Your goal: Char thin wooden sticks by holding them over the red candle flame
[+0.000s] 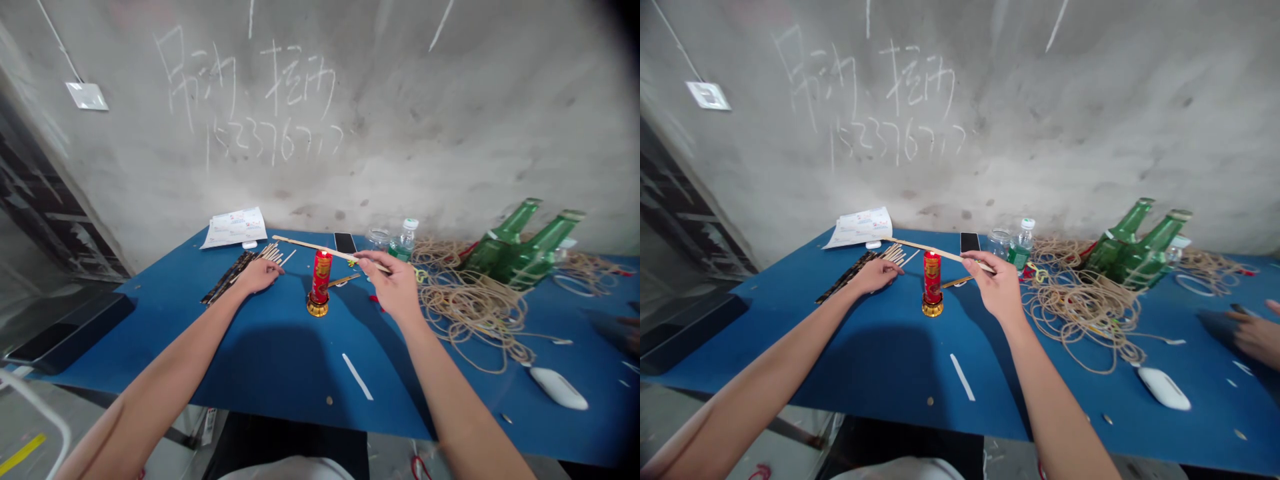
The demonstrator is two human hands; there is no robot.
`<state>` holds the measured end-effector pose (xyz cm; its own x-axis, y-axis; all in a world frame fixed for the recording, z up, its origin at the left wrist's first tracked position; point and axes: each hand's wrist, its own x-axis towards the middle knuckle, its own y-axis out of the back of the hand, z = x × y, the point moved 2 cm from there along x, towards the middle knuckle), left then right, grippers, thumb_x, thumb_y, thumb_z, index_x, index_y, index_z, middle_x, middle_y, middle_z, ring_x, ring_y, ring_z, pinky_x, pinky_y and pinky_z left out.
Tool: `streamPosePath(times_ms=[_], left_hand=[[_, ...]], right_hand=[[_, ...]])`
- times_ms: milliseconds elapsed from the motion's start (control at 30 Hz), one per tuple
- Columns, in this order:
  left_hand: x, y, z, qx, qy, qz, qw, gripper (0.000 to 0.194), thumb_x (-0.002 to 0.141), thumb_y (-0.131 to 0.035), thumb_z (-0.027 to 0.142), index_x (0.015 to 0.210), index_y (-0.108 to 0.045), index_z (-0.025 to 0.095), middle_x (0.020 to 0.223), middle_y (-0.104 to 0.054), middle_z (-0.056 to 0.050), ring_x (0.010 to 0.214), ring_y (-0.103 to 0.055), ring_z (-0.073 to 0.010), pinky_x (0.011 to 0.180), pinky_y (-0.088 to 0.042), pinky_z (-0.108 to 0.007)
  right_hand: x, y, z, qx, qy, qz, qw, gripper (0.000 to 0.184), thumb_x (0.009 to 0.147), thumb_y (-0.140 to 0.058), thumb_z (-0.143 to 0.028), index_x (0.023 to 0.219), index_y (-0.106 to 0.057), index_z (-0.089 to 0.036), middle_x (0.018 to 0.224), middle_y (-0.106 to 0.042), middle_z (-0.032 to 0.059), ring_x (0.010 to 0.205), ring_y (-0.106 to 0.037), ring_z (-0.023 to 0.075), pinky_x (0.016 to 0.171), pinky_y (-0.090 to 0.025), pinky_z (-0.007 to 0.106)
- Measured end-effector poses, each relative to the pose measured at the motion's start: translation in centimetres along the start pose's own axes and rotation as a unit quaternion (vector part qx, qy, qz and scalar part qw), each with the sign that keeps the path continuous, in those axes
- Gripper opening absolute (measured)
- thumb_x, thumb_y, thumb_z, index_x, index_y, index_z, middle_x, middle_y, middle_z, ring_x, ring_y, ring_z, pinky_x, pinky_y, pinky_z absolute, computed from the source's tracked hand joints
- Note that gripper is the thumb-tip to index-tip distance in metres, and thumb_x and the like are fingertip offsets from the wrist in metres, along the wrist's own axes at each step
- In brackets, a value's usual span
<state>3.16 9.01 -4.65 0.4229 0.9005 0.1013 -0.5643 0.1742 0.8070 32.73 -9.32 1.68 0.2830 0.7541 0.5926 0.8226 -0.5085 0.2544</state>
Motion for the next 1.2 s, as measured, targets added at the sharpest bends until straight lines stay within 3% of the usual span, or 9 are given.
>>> streamPosePath(times_ms=[433,1200], left_hand=[[-0.1,-0.01,0.12,-0.001,0.003,-0.002,1.0,0.035,0.085,-0.057,0.031,0.104,-0.084,0.021,0.069,-0.073,-0.002,0.055,-0.062,-0.0168,0.057,-0.045,-0.026],[-0.15,0.06,0.18,-0.003,0.005,-0.004,1.0,0.033,0.086,-0.058,0.03,0.104,-0.083,0.02,0.072,-0.074,-0.004,0.056,-0.062,-0.0165,0.058,-0.046,-0.026]], right_hand=[[-0.08,-0.38,-0.28,-0.002,0.009,0.0,1.0,0.033,0.09,-0.073,-0.052,0.1,-0.084,-0.023,0.086,-0.078,0.0043,0.064,-0.06,0.016,0.057,-0.043,0.027],[-0.25,-0.69,-0.17,0.006,-0.014,0.004,1.0,0.037,0.089,-0.072,-0.054,0.102,-0.084,-0.021,0.079,-0.074,0.0034,0.051,-0.045,0.0109,0.047,-0.035,0.025]])
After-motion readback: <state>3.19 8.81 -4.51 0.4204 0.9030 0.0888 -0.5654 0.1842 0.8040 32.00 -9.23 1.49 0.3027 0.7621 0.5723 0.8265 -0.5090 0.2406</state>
